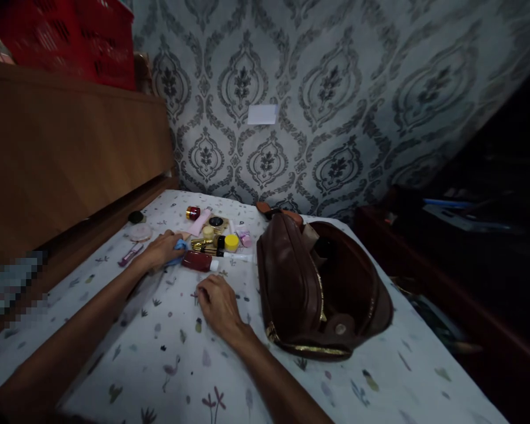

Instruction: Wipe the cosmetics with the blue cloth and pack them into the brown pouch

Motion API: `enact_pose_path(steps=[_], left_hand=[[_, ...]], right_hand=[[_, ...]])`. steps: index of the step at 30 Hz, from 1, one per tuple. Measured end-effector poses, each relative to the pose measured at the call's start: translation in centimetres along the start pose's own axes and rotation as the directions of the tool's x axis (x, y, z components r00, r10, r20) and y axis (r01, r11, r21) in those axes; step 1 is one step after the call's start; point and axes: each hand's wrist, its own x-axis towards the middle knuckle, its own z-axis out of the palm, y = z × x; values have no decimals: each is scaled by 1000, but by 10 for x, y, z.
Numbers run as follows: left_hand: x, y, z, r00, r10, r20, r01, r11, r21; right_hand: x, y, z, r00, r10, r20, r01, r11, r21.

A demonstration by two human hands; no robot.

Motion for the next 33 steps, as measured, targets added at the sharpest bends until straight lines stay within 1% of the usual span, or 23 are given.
enact_pose_path(steps=[2,5,9,13,16,19,21,25,29,31,33], left_hand=[[0,-2,2,1000,-9,9,9,1000,-3],[1,-4,5,1000,-28,-11,28,999,-24],[8,-13,5,993,-82,-85,75,994,-83],[21,-29,1,969,-180,-167,161,979,-124],[27,-36,2,969,-195,-150,172,973,-152],[28,-38,9,978,-176,-112,154,972,-177],[27,-38,13,976,-184,-113,161,969,-188],[30,-41,14,955,-249,-162,209,951,-229],[42,-48,11,911,-339,-235,263,916,-302],[49,-49,13,900,-351,-259,258,907,-333],[54,-49,17,906,-333,-261,231,906,-356]], right_hand=[[-1,1,1,1000,-10,10,9,1000,28],[-2,2,-1,1000,-6,25,4,997,76],[-1,5,-2,1000,-6,16,5,996,91],[0,6,0,1000,-8,14,7,994,113],[1,6,0,1000,1,22,-4,991,136],[2,7,-1,1000,13,24,-17,988,152],[3,7,-1,1000,12,20,-15,988,153],[2,8,-1,1000,-1,19,-2,987,159],[3,8,-3,1000,8,27,-13,985,173],[3,8,-4,1000,10,30,-15,983,184],[3,8,-4,999,11,38,-18,982,190]])
